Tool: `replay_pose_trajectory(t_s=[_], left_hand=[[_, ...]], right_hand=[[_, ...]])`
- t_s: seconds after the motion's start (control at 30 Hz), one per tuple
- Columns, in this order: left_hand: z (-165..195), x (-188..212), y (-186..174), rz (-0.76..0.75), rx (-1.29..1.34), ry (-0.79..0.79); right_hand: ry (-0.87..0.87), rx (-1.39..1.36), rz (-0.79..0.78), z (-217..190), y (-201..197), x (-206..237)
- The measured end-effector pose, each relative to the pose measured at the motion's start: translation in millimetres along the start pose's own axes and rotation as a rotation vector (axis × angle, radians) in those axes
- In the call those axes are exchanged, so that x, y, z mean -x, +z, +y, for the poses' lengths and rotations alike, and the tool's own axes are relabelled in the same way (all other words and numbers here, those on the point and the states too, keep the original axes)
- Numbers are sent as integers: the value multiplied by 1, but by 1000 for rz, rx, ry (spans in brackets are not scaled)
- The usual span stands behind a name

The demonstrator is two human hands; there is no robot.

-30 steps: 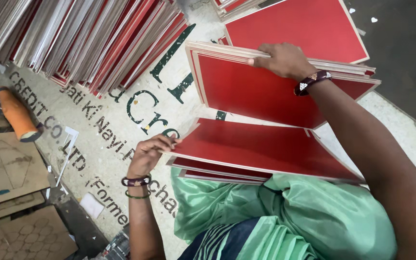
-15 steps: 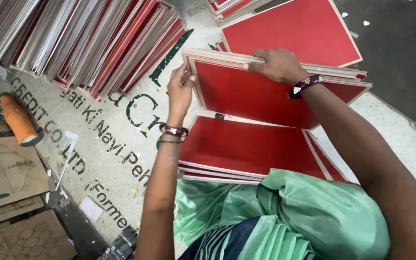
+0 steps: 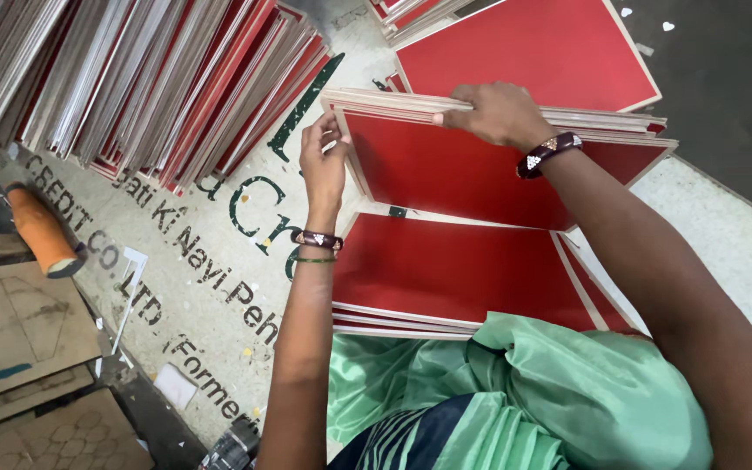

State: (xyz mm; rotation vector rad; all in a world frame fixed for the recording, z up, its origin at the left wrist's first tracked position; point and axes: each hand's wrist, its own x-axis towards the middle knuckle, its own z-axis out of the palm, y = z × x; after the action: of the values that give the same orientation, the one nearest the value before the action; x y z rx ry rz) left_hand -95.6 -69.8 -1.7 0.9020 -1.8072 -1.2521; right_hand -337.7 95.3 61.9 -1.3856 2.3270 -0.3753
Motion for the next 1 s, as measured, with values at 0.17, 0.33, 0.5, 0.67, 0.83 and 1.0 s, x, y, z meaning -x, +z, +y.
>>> replay_pose_trajectory(t_s=[0.17, 0.33, 0.5, 0.67, 0.83, 1.0], left_hand=[[-11, 16, -7, -4, 107, -37], [-25, 54, -53, -237, 214, -113], [-35, 118, -113, -473, 202, -75], [-38, 135, -142, -416, 411, 31], [-26, 130, -175, -460, 567, -18], [-2, 110, -160, -502, 135, -193]], right_hand=[[12, 0, -24, -1, 2, -2], [-22, 2, -43, 3, 1, -6], [-30, 33, -46, 5, 2, -5], [-34, 12, -16, 2, 2, -3], [-28, -28, -8, 1, 1, -3], [12, -3, -32, 5, 5, -6]])
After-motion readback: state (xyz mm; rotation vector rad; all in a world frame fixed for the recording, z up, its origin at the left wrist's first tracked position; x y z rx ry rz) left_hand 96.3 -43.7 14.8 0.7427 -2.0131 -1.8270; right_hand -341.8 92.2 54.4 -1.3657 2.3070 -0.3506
